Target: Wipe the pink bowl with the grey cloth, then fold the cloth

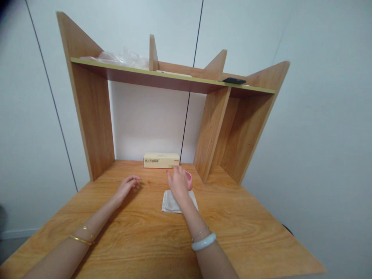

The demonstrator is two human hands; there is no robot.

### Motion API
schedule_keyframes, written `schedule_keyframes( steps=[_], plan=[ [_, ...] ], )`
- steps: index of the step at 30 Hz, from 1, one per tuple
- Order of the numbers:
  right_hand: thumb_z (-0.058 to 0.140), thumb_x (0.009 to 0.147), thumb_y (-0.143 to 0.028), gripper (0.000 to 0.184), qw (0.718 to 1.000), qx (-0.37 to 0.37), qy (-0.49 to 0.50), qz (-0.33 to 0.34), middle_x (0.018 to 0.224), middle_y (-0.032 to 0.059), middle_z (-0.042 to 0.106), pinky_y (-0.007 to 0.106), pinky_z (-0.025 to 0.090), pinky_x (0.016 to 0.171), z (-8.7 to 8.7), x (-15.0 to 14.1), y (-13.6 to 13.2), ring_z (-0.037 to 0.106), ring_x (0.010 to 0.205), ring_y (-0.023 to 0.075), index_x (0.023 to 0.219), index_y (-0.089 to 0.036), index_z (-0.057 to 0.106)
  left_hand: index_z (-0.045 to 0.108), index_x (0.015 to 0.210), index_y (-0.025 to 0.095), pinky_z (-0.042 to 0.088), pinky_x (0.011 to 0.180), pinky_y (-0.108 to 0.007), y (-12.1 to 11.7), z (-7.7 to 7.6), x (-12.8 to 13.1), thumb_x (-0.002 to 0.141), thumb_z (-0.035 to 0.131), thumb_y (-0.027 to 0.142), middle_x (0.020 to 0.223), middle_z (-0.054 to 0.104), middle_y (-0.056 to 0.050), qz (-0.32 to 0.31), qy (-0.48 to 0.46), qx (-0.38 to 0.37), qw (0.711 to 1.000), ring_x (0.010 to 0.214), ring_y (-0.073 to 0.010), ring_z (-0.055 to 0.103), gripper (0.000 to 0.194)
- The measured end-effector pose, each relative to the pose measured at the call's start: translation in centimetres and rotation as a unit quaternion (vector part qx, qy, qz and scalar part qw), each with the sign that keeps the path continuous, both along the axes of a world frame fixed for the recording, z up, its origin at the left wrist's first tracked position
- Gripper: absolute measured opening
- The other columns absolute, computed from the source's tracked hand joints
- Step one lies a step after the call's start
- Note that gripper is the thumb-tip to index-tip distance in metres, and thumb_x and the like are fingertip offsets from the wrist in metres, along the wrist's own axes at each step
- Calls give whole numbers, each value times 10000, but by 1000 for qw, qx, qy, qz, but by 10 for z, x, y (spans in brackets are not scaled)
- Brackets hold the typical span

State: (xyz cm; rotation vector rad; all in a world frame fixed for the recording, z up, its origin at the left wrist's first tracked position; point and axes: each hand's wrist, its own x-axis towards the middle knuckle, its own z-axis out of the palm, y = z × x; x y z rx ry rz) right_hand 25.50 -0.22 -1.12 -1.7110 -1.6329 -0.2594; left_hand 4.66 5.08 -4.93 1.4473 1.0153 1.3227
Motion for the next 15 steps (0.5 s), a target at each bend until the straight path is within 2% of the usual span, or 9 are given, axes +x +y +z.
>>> schedule_keyframes(
  steps=[2, 5, 8, 10, 15],
  plan=[
    [424, 836, -283, 275, 992, -34, -14, 117, 1018, 112, 567, 342, 357, 886, -5, -29, 1, 480, 1023, 216, 1019, -144, 576, 579, 677, 168, 411, 584, -259, 0, -1, 2, 598, 509, 287, 635, 600, -23, 0, 4, 17, 1000, 621, -164, 567, 159],
    [448, 809, -195, 227, 967, -118, -11, 225, 987, 110, 581, 330, 371, 882, -19, -65, 1, 506, 992, 203, 966, -129, 597, 582, 719, 171, 425, 755, -304, 1, -1, 4, 623, 503, 289, 797, 641, -58, 2, 18, 50, 999, 822, -197, 585, 171],
    [463, 768, -122, 308, 953, -152, 2, 261, 1075, 128, 567, 341, 364, 911, -33, -81, -1, 494, 1051, 208, 1063, -109, 548, 606, 782, 164, 395, 862, -338, 0, -3, 9, 652, 489, 299, 922, 650, -82, -21, 43, 66, 997, 928, -212, 569, 221],
    [472, 756, -115, 376, 947, -154, 5, 283, 1151, 136, 539, 344, 353, 936, -39, -83, -4, 468, 1103, 210, 1131, -106, 505, 627, 837, 156, 391, 888, -349, -4, -6, 13, 672, 491, 311, 979, 651, -89, -61, 65, 65, 994, 958, -217, 568, 264],
    [450, 792, -169, 344, 914, -184, 3, 361, 1151, 125, 565, 340, 393, 911, -47, -74, -6, 508, 1070, 219, 1121, -115, 534, 666, 921, 166, 393, 916, -345, -13, -13, 20, 712, 508, 334, 1047, 650, -69, -176, 127, 57, 974, 993, -215, 569, 311]
  ],
)
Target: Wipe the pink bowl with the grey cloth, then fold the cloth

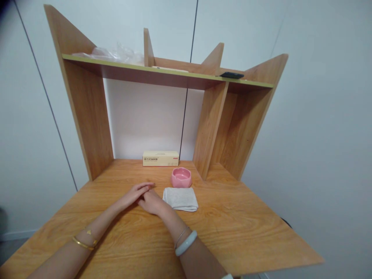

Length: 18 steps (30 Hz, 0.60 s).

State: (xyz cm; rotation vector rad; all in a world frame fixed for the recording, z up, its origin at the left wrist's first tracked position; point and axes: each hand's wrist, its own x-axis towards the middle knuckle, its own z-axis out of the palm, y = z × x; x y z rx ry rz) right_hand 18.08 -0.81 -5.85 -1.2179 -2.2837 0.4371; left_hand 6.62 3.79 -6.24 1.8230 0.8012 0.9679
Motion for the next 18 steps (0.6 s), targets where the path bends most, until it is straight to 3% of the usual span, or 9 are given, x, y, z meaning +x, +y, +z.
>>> schedule_keyframes(
  steps=[7, 13, 18],
  plan=[
    [441, 775, -133, 421, 999, 28, -6, -16, 1220, 146, 514, 354, 339, 973, -12, 0, 1, 453, 1140, 219, 1191, -91, 484, 673, 946, 179, 361, 950, -352, -1, -3, -4, 751, 480, 309, 1056, 647, -62, -28, 73, 27, 997, 1003, -211, 561, 303],
    [439, 766, -132, 454, 999, 32, -11, -15, 1228, 182, 494, 344, 329, 985, -12, 0, 1, 434, 1157, 225, 1211, -43, 449, 658, 983, 172, 360, 947, -347, -2, -4, -3, 774, 436, 296, 1076, 635, -71, -25, 102, 56, 993, 1012, -209, 552, 329],
    [444, 754, -127, 445, 999, 28, -15, -18, 1219, 155, 508, 342, 337, 977, -13, 0, 0, 445, 1146, 220, 1196, -77, 469, 664, 957, 177, 358, 947, -330, -2, -4, -4, 781, 421, 275, 1060, 642, -63, -22, 112, 78, 990, 1008, -199, 551, 316]
  ],
)
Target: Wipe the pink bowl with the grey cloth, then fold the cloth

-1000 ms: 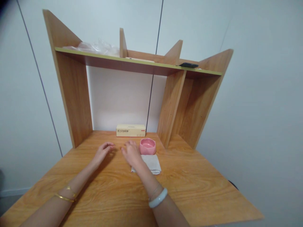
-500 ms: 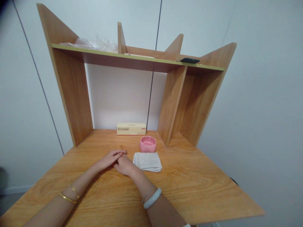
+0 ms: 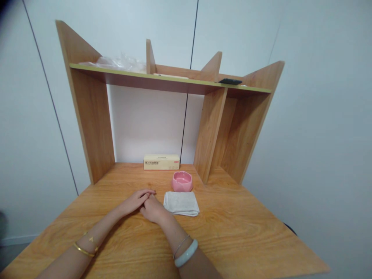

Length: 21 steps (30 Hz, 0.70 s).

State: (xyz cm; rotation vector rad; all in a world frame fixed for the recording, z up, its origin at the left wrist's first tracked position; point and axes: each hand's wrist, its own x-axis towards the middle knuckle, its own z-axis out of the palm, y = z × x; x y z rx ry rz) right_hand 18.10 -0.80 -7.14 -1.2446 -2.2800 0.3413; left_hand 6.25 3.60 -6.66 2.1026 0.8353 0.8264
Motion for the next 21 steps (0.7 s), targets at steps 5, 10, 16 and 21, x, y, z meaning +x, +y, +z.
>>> schedule_keyframes(
  steps=[5, 10, 16, 21],
  plan=[
    [448, 742, -122, 447, 1000, 3, 5, 2, 1202, 164, 519, 350, 346, 968, 0, 0, 0, 458, 1129, 224, 1186, -73, 473, 660, 957, 187, 367, 934, -310, -2, 2, 0, 790, 405, 265, 1044, 649, -54, 1, 4, 12, 1000, 1000, -187, 555, 315],
    [448, 740, -117, 456, 1000, -7, 12, 0, 1208, 147, 517, 347, 345, 968, 0, 0, 0, 457, 1131, 215, 1195, -97, 472, 657, 956, 185, 369, 928, -302, -3, 2, 0, 794, 394, 266, 1038, 649, -54, 0, 8, 17, 1000, 993, -182, 557, 319],
    [448, 743, -122, 475, 999, -27, 21, -1, 1229, 150, 500, 347, 330, 981, 2, 1, -1, 445, 1147, 211, 1218, -99, 453, 656, 951, 178, 366, 928, -308, -4, 2, 1, 792, 393, 258, 1034, 648, -66, 8, 11, 20, 1000, 990, -187, 553, 318],
    [449, 732, -109, 465, 999, -31, 28, -10, 1235, 145, 497, 343, 333, 978, 4, 0, -3, 436, 1160, 213, 1196, -110, 475, 659, 942, 184, 369, 925, -311, -6, 3, 0, 795, 397, 272, 1019, 654, -65, 8, 12, 21, 1000, 990, -192, 553, 313]
  ],
)
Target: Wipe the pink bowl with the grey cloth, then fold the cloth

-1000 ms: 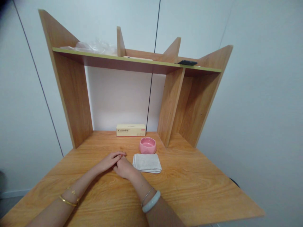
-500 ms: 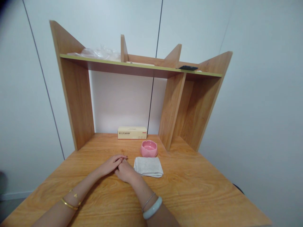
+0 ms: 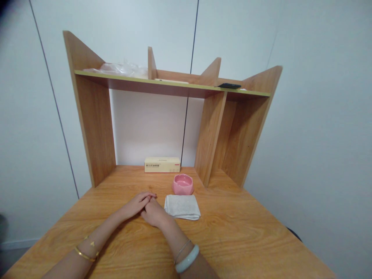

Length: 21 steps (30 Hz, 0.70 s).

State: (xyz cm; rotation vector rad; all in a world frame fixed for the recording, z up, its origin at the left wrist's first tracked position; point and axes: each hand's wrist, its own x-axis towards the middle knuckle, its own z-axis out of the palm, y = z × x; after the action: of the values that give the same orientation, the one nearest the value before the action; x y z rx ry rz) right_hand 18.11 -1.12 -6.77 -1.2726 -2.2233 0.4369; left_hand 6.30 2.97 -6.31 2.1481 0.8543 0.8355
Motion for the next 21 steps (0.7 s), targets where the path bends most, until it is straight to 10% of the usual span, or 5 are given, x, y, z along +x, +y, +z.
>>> schedule_keyframes(
  steps=[21],
  plan=[
    [432, 741, -112, 450, 1000, 9, -4, 11, 1237, 146, 494, 334, 332, 983, 3, -1, -2, 441, 1152, 206, 1188, -98, 481, 646, 962, 168, 369, 915, -297, 2, -1, -1, 810, 362, 295, 1017, 651, -69, -2, 21, 16, 1000, 988, -197, 553, 346]
  ],
)
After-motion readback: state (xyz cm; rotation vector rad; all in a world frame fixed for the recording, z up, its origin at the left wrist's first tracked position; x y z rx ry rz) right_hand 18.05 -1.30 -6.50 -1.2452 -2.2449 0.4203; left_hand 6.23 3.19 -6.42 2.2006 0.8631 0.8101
